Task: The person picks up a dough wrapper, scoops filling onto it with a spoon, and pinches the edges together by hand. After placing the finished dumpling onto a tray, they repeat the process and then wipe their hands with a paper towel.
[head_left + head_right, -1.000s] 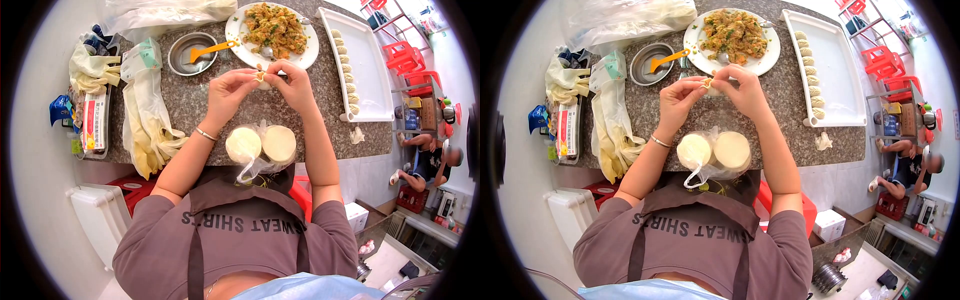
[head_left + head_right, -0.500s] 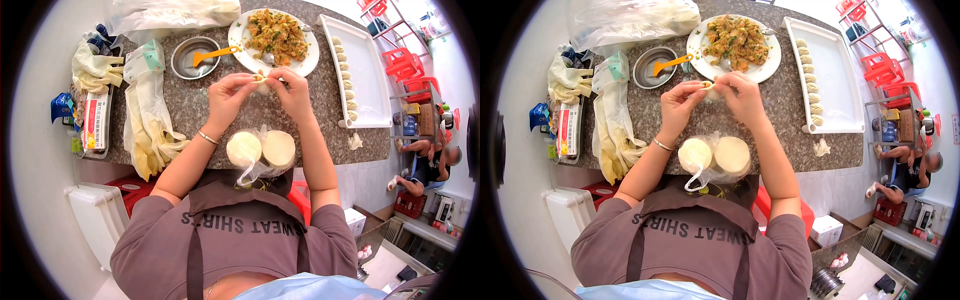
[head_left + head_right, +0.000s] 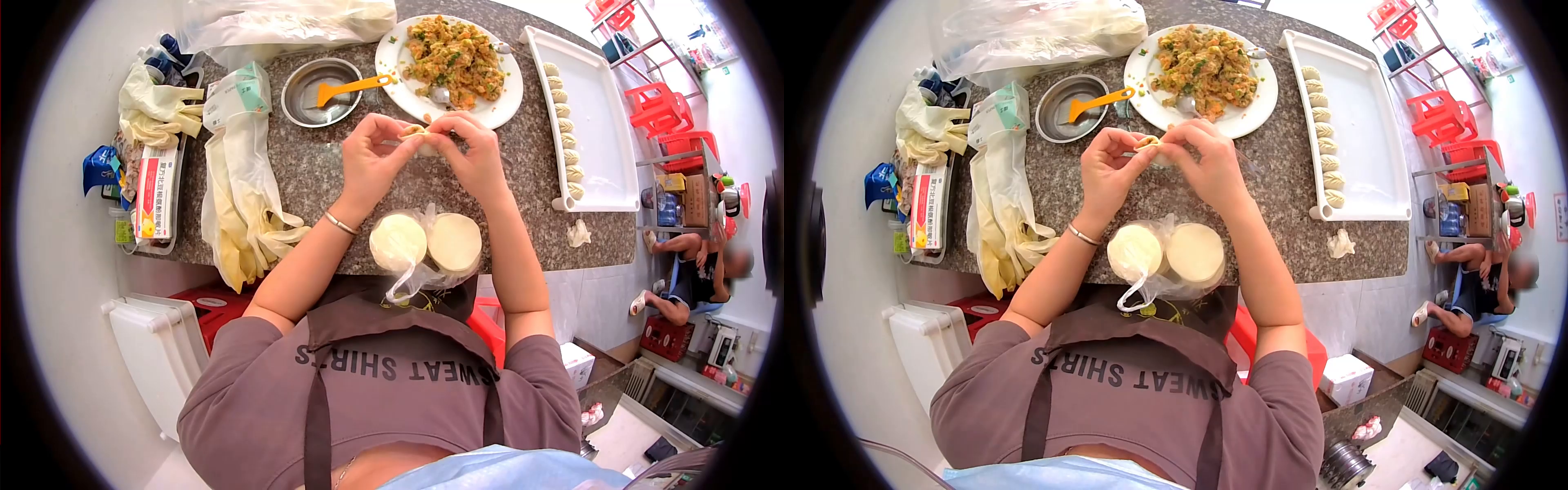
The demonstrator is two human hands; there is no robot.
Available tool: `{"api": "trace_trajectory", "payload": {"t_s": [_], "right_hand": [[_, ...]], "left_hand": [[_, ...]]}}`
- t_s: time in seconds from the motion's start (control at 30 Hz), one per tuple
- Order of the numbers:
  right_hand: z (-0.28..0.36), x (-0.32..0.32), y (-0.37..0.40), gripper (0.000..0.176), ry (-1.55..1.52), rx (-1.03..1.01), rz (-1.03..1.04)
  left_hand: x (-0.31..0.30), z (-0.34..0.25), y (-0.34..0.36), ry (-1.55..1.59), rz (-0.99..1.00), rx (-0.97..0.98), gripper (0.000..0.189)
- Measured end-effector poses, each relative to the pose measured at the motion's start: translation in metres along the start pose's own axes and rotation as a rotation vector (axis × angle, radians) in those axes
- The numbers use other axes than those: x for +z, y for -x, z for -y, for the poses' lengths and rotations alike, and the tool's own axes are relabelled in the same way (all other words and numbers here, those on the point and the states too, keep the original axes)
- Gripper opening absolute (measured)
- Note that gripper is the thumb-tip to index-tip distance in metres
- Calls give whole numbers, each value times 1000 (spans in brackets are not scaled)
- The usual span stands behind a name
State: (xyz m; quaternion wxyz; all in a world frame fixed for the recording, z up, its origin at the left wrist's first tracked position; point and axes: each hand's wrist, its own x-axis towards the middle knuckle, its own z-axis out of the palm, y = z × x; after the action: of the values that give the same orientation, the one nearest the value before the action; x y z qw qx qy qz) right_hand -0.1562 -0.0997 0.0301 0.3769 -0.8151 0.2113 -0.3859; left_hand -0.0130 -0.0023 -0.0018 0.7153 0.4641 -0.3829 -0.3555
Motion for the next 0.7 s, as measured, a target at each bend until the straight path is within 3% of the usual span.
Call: {"api": "trace_trajectory", "payload": {"t_s": [0.17, 0.23, 0.33, 0.7], "right_hand": [[4, -1, 0, 8, 30, -9, -99], [2, -6, 0, 8, -60, 112, -1], [-2, -12, -2, 9, -88, 138, 54], [1, -1, 1, 9, -33, 39, -20]], "left_hand": [[0, 0, 1, 48, 9, -59, 14], [-2, 2, 1, -5, 28, -19, 13], [1, 3, 1, -26, 39, 53, 11], [-1, 3, 2, 27, 29, -18, 13]]}}
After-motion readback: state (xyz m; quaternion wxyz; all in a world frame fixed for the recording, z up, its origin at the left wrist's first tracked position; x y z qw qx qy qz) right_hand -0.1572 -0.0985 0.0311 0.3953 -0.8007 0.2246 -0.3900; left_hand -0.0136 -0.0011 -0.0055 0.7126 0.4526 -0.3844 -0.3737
